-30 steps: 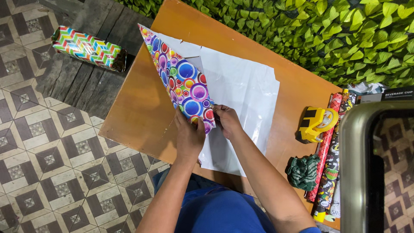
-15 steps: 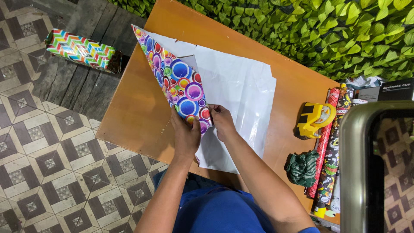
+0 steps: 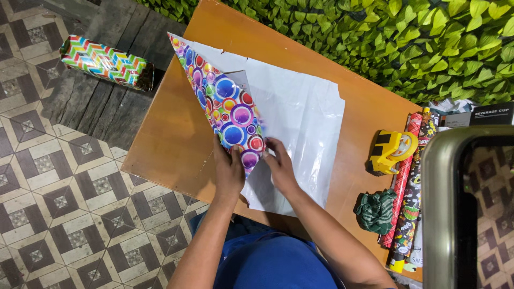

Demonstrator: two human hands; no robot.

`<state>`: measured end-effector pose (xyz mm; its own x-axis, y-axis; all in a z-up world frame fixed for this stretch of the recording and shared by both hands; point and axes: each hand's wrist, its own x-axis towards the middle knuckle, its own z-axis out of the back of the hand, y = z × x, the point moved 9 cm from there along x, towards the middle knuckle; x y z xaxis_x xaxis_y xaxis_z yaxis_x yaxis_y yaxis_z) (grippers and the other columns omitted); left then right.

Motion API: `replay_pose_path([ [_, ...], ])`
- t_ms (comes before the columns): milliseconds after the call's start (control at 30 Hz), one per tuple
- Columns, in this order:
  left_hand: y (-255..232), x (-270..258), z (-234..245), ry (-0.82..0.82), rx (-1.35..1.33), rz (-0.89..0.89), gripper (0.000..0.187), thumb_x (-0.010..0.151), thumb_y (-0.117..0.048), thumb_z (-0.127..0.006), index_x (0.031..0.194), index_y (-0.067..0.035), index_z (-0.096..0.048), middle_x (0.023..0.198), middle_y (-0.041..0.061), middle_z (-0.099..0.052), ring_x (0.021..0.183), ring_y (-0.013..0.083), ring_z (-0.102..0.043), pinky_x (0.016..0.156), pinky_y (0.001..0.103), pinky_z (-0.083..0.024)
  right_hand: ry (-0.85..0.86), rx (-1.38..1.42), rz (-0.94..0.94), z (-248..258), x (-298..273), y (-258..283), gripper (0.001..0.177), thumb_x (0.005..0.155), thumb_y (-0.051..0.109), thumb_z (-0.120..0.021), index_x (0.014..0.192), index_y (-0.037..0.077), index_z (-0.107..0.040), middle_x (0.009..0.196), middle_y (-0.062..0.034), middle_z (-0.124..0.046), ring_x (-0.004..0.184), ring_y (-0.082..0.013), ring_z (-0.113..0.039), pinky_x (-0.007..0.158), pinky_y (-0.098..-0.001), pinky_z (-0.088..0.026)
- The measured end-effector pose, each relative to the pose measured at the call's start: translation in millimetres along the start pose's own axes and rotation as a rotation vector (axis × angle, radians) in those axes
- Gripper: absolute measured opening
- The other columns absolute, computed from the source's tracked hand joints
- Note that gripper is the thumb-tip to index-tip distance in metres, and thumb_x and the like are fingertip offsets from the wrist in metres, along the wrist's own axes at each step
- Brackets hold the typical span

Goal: The person places a rectangular box on a sheet of colorful wrapping paper, folds the paper around the box, and smooths the edges. They wipe the box with a cloth before continuing to fold and crease the paper. The clip ends with the box partially wrapped.

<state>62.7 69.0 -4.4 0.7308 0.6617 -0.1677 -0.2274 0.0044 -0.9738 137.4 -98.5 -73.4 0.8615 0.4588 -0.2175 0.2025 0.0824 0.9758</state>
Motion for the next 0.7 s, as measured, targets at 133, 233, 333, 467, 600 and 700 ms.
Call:
replay_pose_path([
  [133, -2, -2, 3, 0.018, -0.104, 0.068, 0.051, 0.106, -0.016, -0.046, 0.152, 0.004, -0.034, 0.138, 0.023, -0.059, 0.126, 0.0285, -0.060, 0.105, 0.038, -0.047, -0.023, 0.081, -0.177, -10, -4, -11, 0.051, 0.102, 0.024, -0.057, 0.145, 0.002, -0.041, 0.132, -0.0098, -0.059, 0.124, -0.0171, -0.056, 0.108, -0.0338, -0.045],
  [233, 14, -5, 0, 0.031, -0.176, 0.249, 0.053, 0.105, -0.021, -0.044, 0.152, 0.000, -0.035, 0.130, 0.022, -0.061, 0.112, 0.0276, -0.061, 0.094, 0.039, -0.050, -0.051, 0.247, -0.226, -8, -4, -15, 0.046, 0.108, 0.030, -0.052, 0.141, -0.003, -0.054, 0.131, -0.0127, -0.062, 0.123, -0.0189, -0.059, 0.111, -0.0356, -0.045],
  [333, 12, -3, 1, 0.031, -0.170, 0.159, 0.053, 0.108, -0.024, -0.042, 0.153, 0.002, -0.035, 0.133, 0.020, -0.061, 0.116, 0.0260, -0.061, 0.099, 0.037, -0.049, -0.079, 0.476, -0.317, 1, -4, -22, 0.045, 0.108, 0.031, -0.050, 0.138, -0.003, -0.053, 0.128, -0.0134, -0.065, 0.117, -0.0210, -0.063, 0.107, -0.0389, -0.049],
  [467, 16, -3, 3, 0.017, -0.111, 0.109, 0.055, 0.109, -0.025, -0.043, 0.154, 0.005, -0.031, 0.139, 0.020, -0.058, 0.125, 0.0250, -0.059, 0.104, 0.035, -0.046, -0.106, 0.508, -0.482, 5, -6, -38, 0.039, 0.105, 0.024, -0.049, 0.133, -0.002, -0.054, 0.119, -0.0146, -0.069, 0.104, -0.0254, -0.069, 0.099, -0.0422, -0.053],
  [600, 12, -5, 8, -0.016, 0.078, 0.041, 0.055, 0.108, -0.026, -0.047, 0.152, 0.005, -0.036, 0.143, 0.025, -0.054, 0.130, 0.0316, -0.057, 0.107, 0.038, -0.045, -0.236, 0.037, -0.164, 17, 2, -17, 0.035, 0.103, 0.015, -0.054, 0.133, -0.003, -0.054, 0.119, -0.0143, -0.067, 0.105, -0.0190, -0.063, 0.093, -0.0360, -0.050],
  [700, 14, -7, 4, 0.018, 0.041, 0.084, 0.058, 0.107, -0.029, -0.047, 0.152, 0.004, -0.035, 0.143, 0.026, -0.053, 0.131, 0.0349, -0.056, 0.108, 0.040, -0.045, -0.199, -0.187, -0.053, 17, -2, -3, 0.032, 0.108, 0.015, -0.049, 0.133, -0.004, -0.057, 0.125, -0.0128, -0.063, 0.115, -0.0194, -0.061, 0.100, -0.0319, -0.047],
])
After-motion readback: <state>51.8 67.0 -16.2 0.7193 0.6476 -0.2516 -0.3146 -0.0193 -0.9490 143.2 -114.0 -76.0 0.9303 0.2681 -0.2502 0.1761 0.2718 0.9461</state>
